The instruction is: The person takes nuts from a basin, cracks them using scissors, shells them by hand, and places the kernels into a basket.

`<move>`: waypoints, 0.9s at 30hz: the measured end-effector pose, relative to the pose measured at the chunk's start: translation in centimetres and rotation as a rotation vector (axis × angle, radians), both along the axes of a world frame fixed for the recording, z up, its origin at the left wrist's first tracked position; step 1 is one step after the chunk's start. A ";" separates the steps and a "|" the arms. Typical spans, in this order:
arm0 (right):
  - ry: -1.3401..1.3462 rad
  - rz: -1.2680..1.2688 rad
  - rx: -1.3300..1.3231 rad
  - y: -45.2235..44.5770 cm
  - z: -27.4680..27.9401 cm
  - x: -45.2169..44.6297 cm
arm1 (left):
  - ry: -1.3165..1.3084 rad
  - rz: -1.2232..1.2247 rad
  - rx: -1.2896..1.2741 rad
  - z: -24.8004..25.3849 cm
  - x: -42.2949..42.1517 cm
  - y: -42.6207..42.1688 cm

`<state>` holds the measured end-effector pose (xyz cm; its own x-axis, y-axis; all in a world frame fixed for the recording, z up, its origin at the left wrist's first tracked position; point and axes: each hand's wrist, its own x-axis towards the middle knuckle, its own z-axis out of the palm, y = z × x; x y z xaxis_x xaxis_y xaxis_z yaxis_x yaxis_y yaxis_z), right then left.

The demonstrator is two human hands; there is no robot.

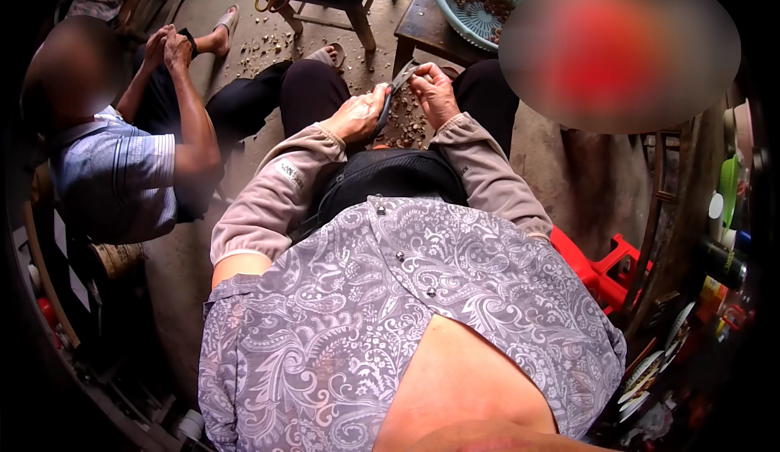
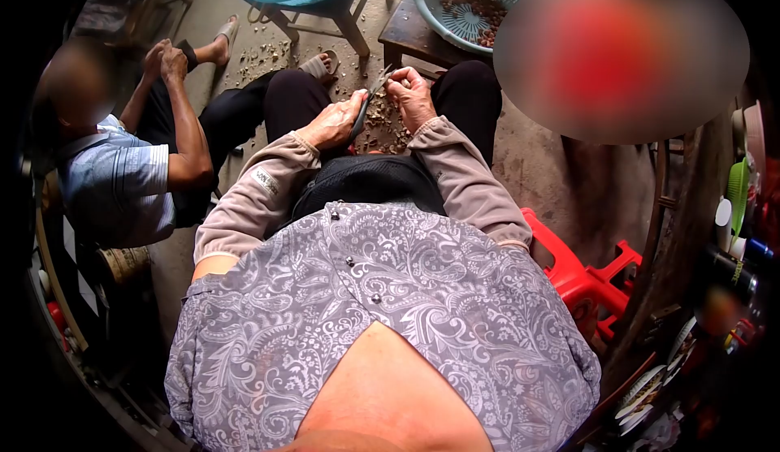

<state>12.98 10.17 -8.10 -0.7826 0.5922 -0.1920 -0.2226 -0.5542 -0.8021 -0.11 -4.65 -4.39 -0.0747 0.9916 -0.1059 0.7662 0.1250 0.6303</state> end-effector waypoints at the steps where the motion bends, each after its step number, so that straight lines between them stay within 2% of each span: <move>1: 0.010 0.014 0.005 0.0 -0.1 0.1 | 0.004 -0.014 -0.013 0.2 0.0 0.0; 8: 0.029 0.015 -0.042 -0.1 0.1 0.3 | 0.054 -0.017 0.083 -0.6 0.3 -0.6; 14: -0.021 0.023 -0.040 0.2 -0.7 0.1 | 0.032 -0.006 0.055 -0.5 0.2 -0.7; 17: -0.023 0.014 -0.060 0.2 -1.3 -0.3 | -0.097 -0.032 0.110 -0.9 -0.1 -0.9; 18: -0.039 -0.002 -0.084 0.0 -0.7 -0.5 | -0.304 0.008 0.072 -0.4 0.0 -0.6; 21: -0.029 -0.058 -0.193 0.0 0.2 -0.7 | -0.691 0.303 0.009 1.3 0.6 -0.4; 23: 0.053 -0.041 -0.231 0.0 -0.3 -0.6 | -0.374 0.241 0.013 -1.9 -0.6 0.1; 25: 0.114 -0.025 -0.290 0.2 -0.5 -0.7 | -0.390 0.200 -0.083 -0.5 -0.3 -0.2; 26: 0.086 -0.042 -0.299 -0.2 -0.8 -0.6 | -0.380 0.139 0.043 -2.2 -0.3 -0.4; 27: 0.066 -0.053 -0.296 0.0 -0.4 -1.1 | -0.306 0.128 0.007 -1.9 -0.1 -0.4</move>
<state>11.86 10.21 -8.48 -0.7688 0.5583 -0.3120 -0.3037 -0.7480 -0.5902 -0.17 -5.03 -6.27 -0.1649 0.9769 -0.1358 0.5194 0.2031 0.8300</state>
